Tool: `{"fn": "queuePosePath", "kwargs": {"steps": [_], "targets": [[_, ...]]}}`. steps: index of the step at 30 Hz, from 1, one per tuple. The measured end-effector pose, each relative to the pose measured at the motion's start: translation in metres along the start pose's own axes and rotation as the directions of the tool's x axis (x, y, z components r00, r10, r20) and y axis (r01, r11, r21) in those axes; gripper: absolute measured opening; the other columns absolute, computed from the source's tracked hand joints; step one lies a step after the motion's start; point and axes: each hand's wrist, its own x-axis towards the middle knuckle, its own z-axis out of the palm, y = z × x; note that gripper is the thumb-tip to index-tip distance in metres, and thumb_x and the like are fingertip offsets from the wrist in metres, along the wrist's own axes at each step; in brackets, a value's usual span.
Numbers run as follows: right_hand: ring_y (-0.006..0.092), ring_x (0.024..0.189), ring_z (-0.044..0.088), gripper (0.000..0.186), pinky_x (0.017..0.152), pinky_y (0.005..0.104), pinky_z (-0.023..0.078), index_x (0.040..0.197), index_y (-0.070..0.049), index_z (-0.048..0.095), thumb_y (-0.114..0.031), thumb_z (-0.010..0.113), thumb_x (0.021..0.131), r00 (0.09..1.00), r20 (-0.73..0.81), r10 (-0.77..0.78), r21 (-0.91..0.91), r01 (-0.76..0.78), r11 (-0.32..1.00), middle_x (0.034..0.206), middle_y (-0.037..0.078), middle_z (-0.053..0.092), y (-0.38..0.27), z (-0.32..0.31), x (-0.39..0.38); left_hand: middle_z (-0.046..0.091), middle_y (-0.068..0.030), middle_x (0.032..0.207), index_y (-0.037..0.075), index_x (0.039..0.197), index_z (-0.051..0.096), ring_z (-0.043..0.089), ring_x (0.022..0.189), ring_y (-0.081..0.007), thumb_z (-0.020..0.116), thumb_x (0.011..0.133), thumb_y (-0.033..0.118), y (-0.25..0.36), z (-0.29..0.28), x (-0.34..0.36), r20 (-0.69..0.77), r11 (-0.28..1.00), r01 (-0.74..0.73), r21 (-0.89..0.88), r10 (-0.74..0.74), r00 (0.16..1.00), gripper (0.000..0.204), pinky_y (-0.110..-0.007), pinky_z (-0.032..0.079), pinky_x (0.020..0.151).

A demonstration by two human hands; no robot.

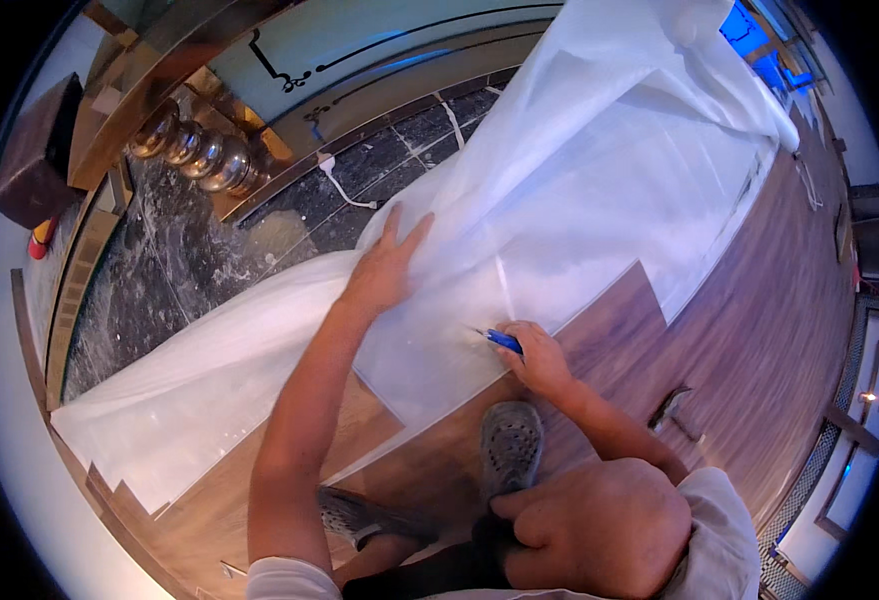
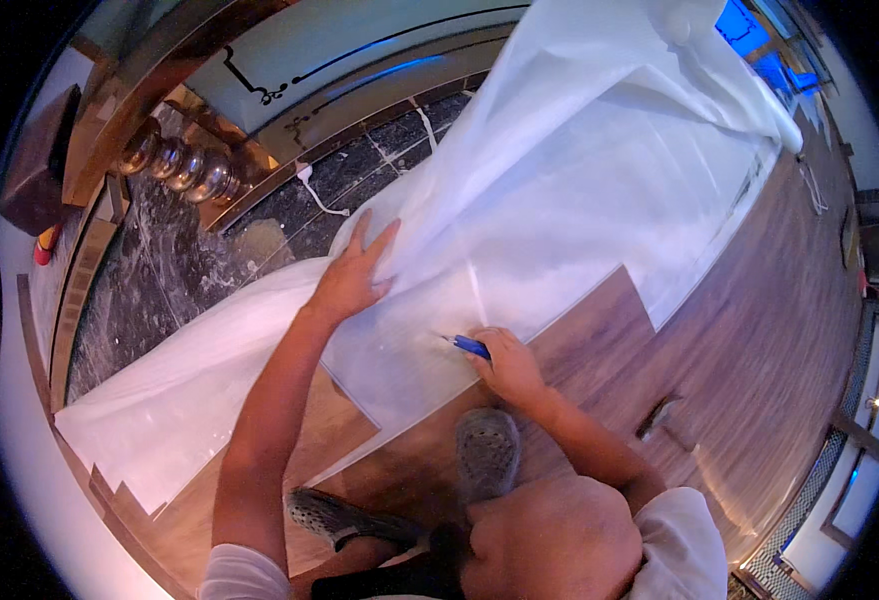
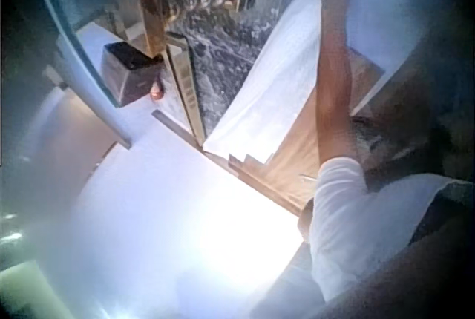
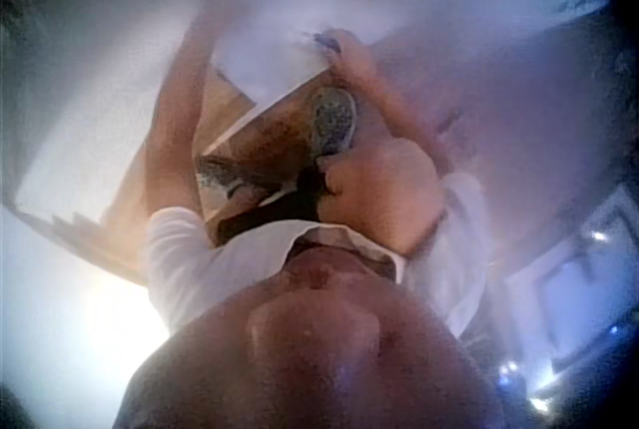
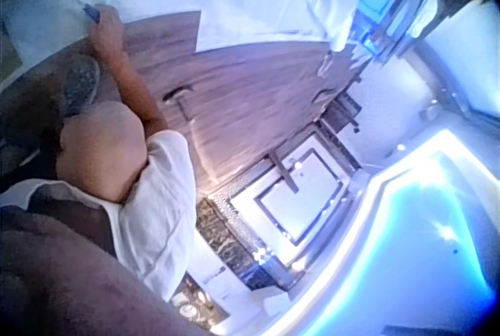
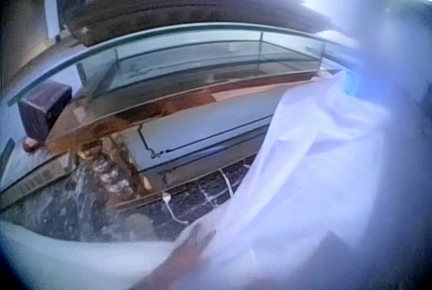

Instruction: The person installs floor planks, using a utility knife to cut underlayment, positioning a plank, and hammering it into place.

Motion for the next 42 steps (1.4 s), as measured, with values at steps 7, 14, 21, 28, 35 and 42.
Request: {"fn": "queuePosePath", "kwargs": {"steps": [7, 14, 21, 28, 35, 42], "targets": [[0.0418, 0.108, 0.062, 0.031, 0.093, 0.0484, 0.050, 0.119, -0.003, 0.063, -0.024, 0.066, 0.097, 0.997, -0.012, 0.083, 0.019, -0.082, 0.996, 0.112, 0.020, 0.067, -0.004, -0.004, -0.004, 0.034, -0.0291, 0.158, 0.014, 0.161, 0.029, 0.061, 0.124, -0.0421, 0.091, 0.067, 0.043, 0.035, 0.008, 0.019, 0.158, 0.938, 0.342, -0.057, -0.330, 0.931, 0.116, -0.046, 0.051, 0.104], [0.0454, 0.099, 0.063, 0.034, 0.086, 0.0495, 0.051, 0.119, -0.001, 0.063, -0.029, 0.064, 0.100, 0.971, -0.051, 0.232, 0.116, -0.225, 0.967, 0.106, 0.025, 0.065, -0.028, -0.038, 0.034, 0.052, -0.0254, 0.144, 0.005, 0.126, 0.069, 0.046, 0.138, -0.0378, 0.091, 0.065, 0.031, 0.040, 0.041, 0.012, -0.260, 0.970, 0.099, 0.224, -0.038, 0.965, 0.070, -0.056, 0.030, 0.117], [0.0434, 0.093, 0.063, 0.028, 0.080, 0.0487, 0.051, 0.105, -0.001, 0.064, -0.028, 0.066, 0.097, 0.954, -0.218, -0.208, -0.089, 0.193, 0.977, 0.097, 0.022, 0.066, -0.058, -0.068, 0.198, 0.060, -0.0159, 0.121, 0.003, 0.108, 0.072, 0.054, 0.115, -0.0340, 0.069, 0.075, 0.004, 0.034, 0.081, 0.012, -0.124, 0.968, -0.001, 0.250, 0.032, 0.992, 0.033, -0.053, 0.035, 0.107], [0.0367, 0.098, 0.067, 0.022, 0.085, 0.0478, 0.056, 0.105, -0.005, 0.063, -0.020, 0.070, 0.089, 0.967, -0.163, -0.194, -0.555, 0.072, 0.829, 0.101, 0.015, 0.069, -0.006, -0.045, 0.271, 0.054, -0.0191, 0.131, 0.015, 0.155, 0.045, 0.057, 0.121, -0.0369, 0.055, 0.090, 0.002, 0.058, 0.063, -0.003, -0.086, 0.998, 0.005, 0.055, -0.001, 0.996, 0.067, -0.053, 0.042, 0.108], [0.0371, 0.090, 0.071, 0.024, 0.076, 0.0495, 0.057, 0.106, -0.008, 0.060, -0.015, 0.071, 0.086, 0.981, -0.130, -0.146, -0.564, 0.048, 0.824, 0.099, 0.015, 0.069, 0.054, -0.031, 0.279, 0.049, -0.0250, 0.138, 0.025, 0.152, 0.050, 0.056, 0.122, -0.0398, 0.058, 0.080, -0.007, 0.064, 0.063, -0.002, -0.149, 1.000, -0.014, -0.023, 0.010, 0.989, 0.079, -0.046, 0.045, 0.108], [0.0413, 0.089, 0.069, 0.030, 0.076, 0.0509, 0.057, 0.109, -0.004, 0.059, -0.017, 0.072, 0.086, 0.776, -0.411, -0.478, -0.499, 0.247, 0.831, 0.101, 0.018, 0.068, -0.002, -0.072, 0.314, 0.056, -0.0164, 0.120, 0.021, 0.134, 0.067, 0.057, 0.114, -0.0362, 0.056, 0.086, 0.004, 0.046, 0.064, 0.013, -0.166, 0.983, -0.080, 0.165, 0.108, 0.980, 0.052, -0.045, 0.047, 0.099]]}}
